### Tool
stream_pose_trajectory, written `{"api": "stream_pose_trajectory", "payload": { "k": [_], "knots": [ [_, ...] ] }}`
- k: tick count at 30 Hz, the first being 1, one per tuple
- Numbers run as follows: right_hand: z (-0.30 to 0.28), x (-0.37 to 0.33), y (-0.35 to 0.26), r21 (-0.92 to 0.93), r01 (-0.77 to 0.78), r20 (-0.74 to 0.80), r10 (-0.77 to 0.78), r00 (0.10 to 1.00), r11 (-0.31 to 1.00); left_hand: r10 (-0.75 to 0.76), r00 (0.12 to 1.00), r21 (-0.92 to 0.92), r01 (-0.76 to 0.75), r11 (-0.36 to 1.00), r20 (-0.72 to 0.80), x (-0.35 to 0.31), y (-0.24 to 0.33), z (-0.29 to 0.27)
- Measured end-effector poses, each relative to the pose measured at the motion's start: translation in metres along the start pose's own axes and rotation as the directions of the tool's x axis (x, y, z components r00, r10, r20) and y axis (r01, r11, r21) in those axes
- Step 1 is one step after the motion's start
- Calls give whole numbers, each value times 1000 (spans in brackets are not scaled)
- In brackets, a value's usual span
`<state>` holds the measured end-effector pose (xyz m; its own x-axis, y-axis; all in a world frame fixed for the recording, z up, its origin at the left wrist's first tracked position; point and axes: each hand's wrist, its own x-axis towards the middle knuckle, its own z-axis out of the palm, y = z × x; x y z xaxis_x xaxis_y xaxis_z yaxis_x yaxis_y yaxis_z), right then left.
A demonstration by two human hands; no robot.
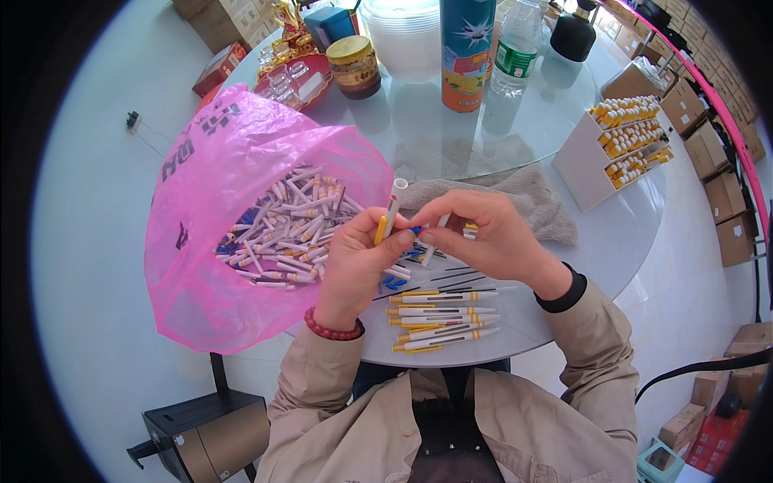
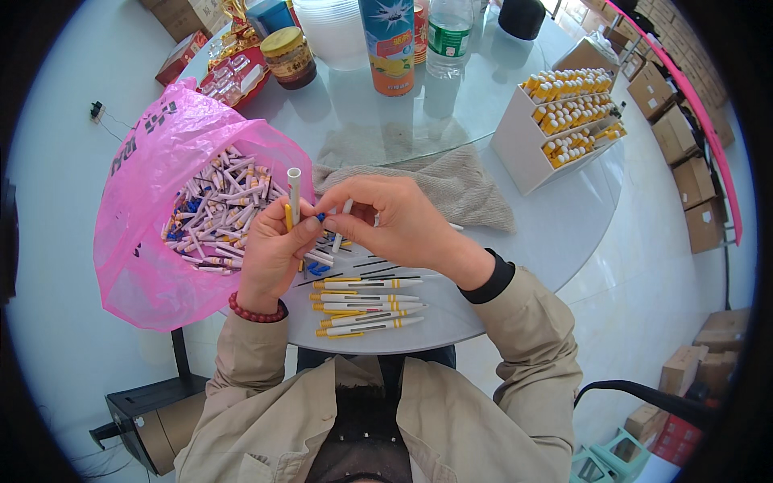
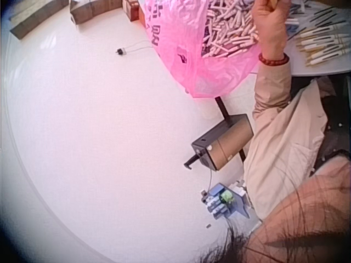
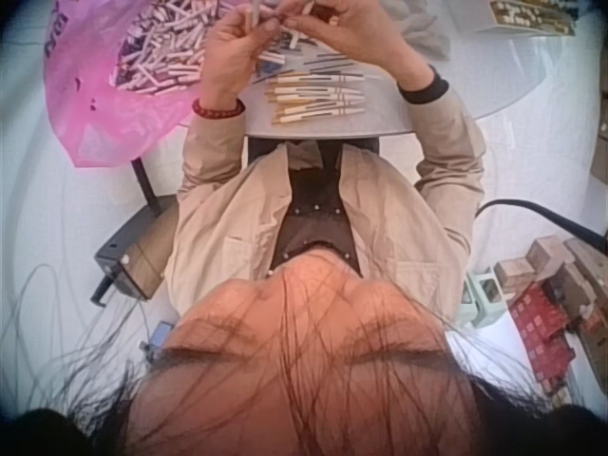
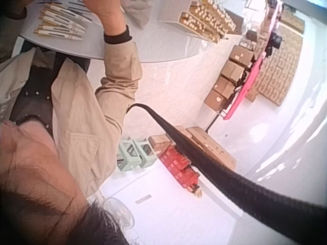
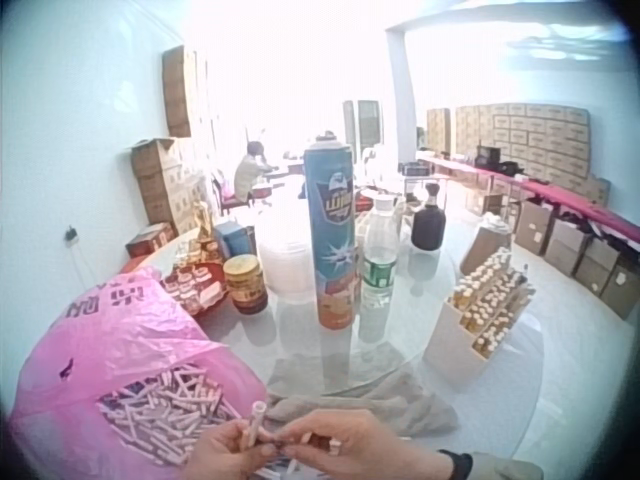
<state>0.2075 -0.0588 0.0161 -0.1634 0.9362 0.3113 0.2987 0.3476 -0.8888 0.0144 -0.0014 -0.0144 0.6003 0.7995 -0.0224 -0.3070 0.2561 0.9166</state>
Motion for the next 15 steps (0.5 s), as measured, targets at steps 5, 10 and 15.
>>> {"api": "stream_pose_trajectory", "payload": {
  "k": [5,10,15],
  "knots": [
    [0,1,3,149,-138,33,135,990,979,-28,1000,55,27,998,4,0,3,2],
    [-8,4,5,455,-351,137,325,936,818,-104,994,-114,106,988,24,-2,8,5],
    [-9,3,5,456,-401,266,308,913,795,-164,985,-51,166,985,56,-2,4,3]
  ]
}}
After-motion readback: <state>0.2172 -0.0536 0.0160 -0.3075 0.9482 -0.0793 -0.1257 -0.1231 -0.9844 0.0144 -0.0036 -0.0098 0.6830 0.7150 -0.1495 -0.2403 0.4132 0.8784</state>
